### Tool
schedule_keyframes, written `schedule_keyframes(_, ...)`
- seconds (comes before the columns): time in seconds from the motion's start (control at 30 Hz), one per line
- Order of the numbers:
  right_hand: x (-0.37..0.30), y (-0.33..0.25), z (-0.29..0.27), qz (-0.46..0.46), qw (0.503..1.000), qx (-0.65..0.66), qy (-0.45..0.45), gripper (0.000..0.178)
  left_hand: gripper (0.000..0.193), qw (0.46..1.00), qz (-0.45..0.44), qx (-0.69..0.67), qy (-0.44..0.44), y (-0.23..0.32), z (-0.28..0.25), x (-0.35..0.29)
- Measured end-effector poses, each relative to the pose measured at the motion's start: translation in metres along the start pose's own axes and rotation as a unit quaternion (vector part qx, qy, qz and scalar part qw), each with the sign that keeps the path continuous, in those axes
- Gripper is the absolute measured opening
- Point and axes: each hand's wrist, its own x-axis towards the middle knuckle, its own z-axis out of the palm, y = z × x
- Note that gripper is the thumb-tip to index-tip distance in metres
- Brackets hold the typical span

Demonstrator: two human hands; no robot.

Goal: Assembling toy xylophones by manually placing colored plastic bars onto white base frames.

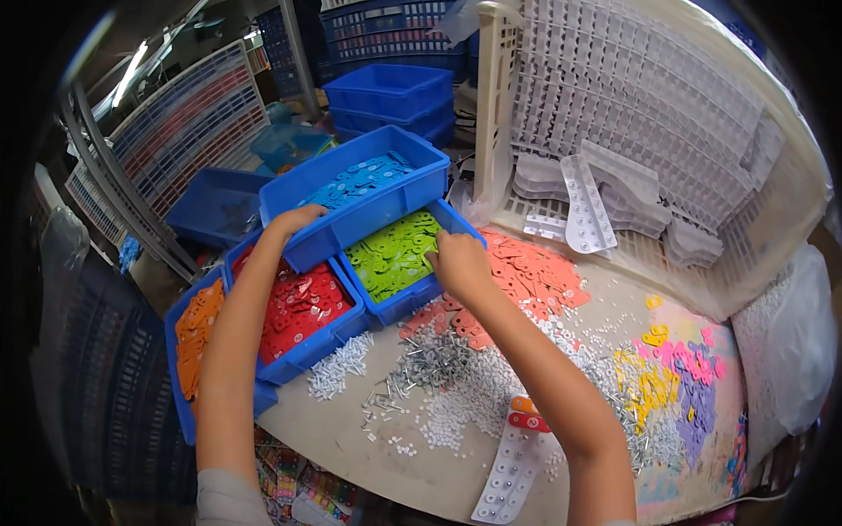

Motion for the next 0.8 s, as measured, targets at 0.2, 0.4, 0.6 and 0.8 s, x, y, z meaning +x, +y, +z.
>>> schedule_keyframes(0.2,0.056,-0.008,0.019,0.102,0.96,-0.103,-0.238,0.045,0.012,0.99,0.073,0.093,0.083,0.011,-0.006,-0.009)
schedule_keyframes(0.4,0.065,-0.004,0.055,0.06,0.958,-0.043,-0.276,0.048,0.022,0.969,0.086,-0.042,0.229,0.026,0.005,-0.008)
schedule_keyframes(0.6,0.068,0.004,0.055,0.081,0.972,0.169,-0.143,0.033,0.027,0.948,0.064,-0.207,0.233,0.048,-0.005,-0.037)
schedule_keyframes(0.8,0.059,0.006,0.028,0.219,0.842,0.47,-0.15,0.028,0.027,0.953,0.107,-0.205,0.197,0.037,-0.014,-0.029)
